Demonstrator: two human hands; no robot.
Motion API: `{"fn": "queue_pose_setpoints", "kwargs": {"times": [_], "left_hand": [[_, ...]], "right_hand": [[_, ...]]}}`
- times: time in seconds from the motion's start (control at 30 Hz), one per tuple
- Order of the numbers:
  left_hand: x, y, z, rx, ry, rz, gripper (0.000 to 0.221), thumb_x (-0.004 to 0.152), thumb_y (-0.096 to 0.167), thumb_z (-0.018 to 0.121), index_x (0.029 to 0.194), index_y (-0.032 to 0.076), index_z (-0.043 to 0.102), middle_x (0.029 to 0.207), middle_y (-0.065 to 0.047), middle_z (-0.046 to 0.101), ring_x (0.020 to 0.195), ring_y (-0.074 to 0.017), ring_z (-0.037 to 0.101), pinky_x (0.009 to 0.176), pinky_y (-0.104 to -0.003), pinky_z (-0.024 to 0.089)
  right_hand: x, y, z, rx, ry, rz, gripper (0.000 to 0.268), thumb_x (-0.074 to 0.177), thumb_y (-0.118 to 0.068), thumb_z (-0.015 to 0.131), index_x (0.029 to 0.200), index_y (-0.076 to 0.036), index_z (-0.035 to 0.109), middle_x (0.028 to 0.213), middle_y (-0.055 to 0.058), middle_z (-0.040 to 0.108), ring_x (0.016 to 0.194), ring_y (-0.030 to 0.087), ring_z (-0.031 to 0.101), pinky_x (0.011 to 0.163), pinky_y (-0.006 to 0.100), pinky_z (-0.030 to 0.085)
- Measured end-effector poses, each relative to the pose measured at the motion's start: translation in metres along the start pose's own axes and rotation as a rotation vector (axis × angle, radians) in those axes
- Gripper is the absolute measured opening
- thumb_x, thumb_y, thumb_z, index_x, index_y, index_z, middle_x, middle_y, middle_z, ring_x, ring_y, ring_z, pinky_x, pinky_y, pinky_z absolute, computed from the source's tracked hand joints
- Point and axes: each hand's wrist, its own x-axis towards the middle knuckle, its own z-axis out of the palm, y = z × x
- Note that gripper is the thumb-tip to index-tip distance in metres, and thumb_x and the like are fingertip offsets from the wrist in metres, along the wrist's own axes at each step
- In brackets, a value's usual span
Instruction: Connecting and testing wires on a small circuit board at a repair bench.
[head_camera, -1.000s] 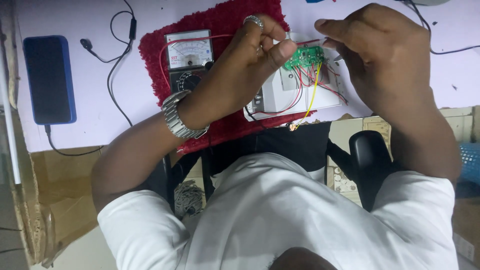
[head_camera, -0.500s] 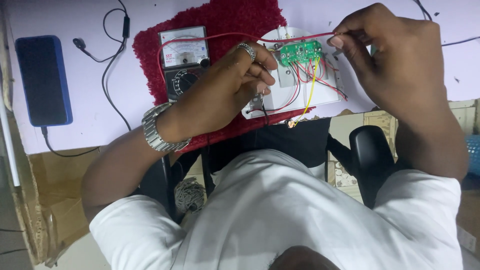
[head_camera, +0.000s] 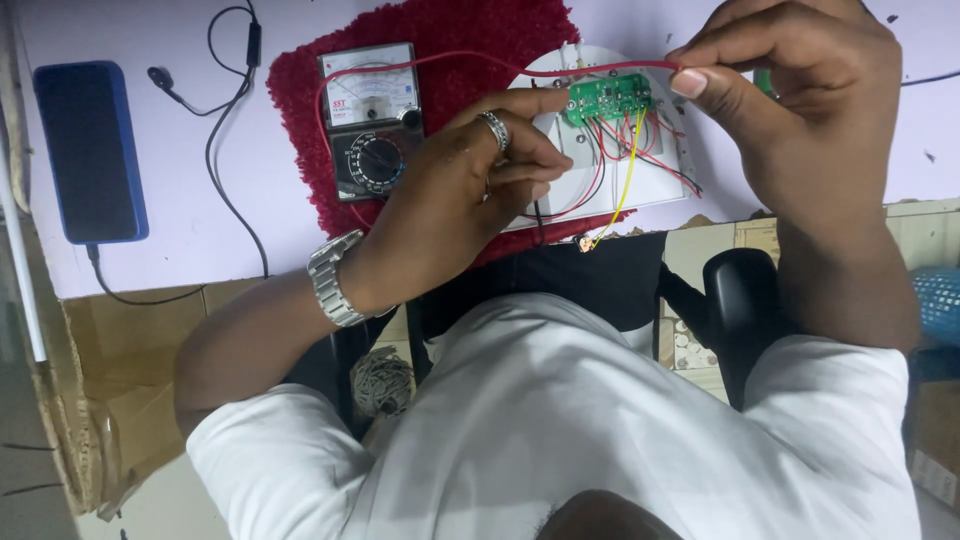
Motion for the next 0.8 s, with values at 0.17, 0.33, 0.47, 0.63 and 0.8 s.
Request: {"fn": "queue_pose_setpoints", "kwargs": {"times": [0.17,0.33,0.47,0.63,0.8], "left_hand": [[0.002,-0.013,0.004,0.267,0.062,0.152,0.014,0.107,-0.013,0.061,0.116,-0.003,0.064,0.142,-0.016,0.057,0.118,-0.0294,0.074,0.100,-0.035,0.069],[0.002,-0.028,0.010,0.275,0.051,0.179,0.020,0.114,-0.003,0.053,0.095,-0.004,0.058,0.145,-0.014,0.043,0.115,-0.0251,0.067,0.109,-0.039,0.059],[-0.003,-0.015,0.015,0.033,0.094,-0.051,0.048,0.119,0.000,0.054,0.160,0.015,0.037,0.168,-0.005,0.040,0.143,-0.0264,0.066,0.113,-0.035,0.063],[-0.002,0.012,0.013,-0.066,0.060,-0.074,0.049,0.125,0.015,0.051,0.170,0.017,0.032,0.177,0.003,0.042,0.103,-0.0116,0.060,0.094,-0.028,0.056],[-0.032,0.020,0.014,0.553,0.140,0.160,0.029,0.113,0.022,0.061,0.139,0.011,0.056,0.144,-0.008,0.061,0.119,-0.0312,0.063,0.101,-0.043,0.054]], "right_hand": [[-0.004,0.001,0.010,0.051,0.045,0.055,0.010,0.123,0.010,0.083,0.121,0.013,0.074,0.120,0.026,0.072,0.112,0.033,0.068,0.101,0.038,0.053],[-0.001,0.002,0.018,0.154,0.009,0.103,0.011,0.117,0.007,0.081,0.120,0.012,0.072,0.116,0.024,0.072,0.107,0.029,0.067,0.096,0.035,0.052],[-0.004,-0.017,0.021,0.118,0.008,0.141,0.012,0.118,0.007,0.081,0.119,0.009,0.070,0.114,0.020,0.073,0.106,0.026,0.069,0.096,0.034,0.054],[0.003,-0.053,0.026,0.470,-0.126,0.354,0.012,0.116,-0.001,0.052,0.114,-0.001,0.041,0.121,0.031,0.074,0.089,0.030,0.080,0.063,0.029,0.065],[-0.005,-0.044,0.023,0.431,-0.069,0.342,0.016,0.124,-0.001,0.052,0.120,0.006,0.038,0.125,0.038,0.071,0.085,0.032,0.075,0.064,0.030,0.058]]}}
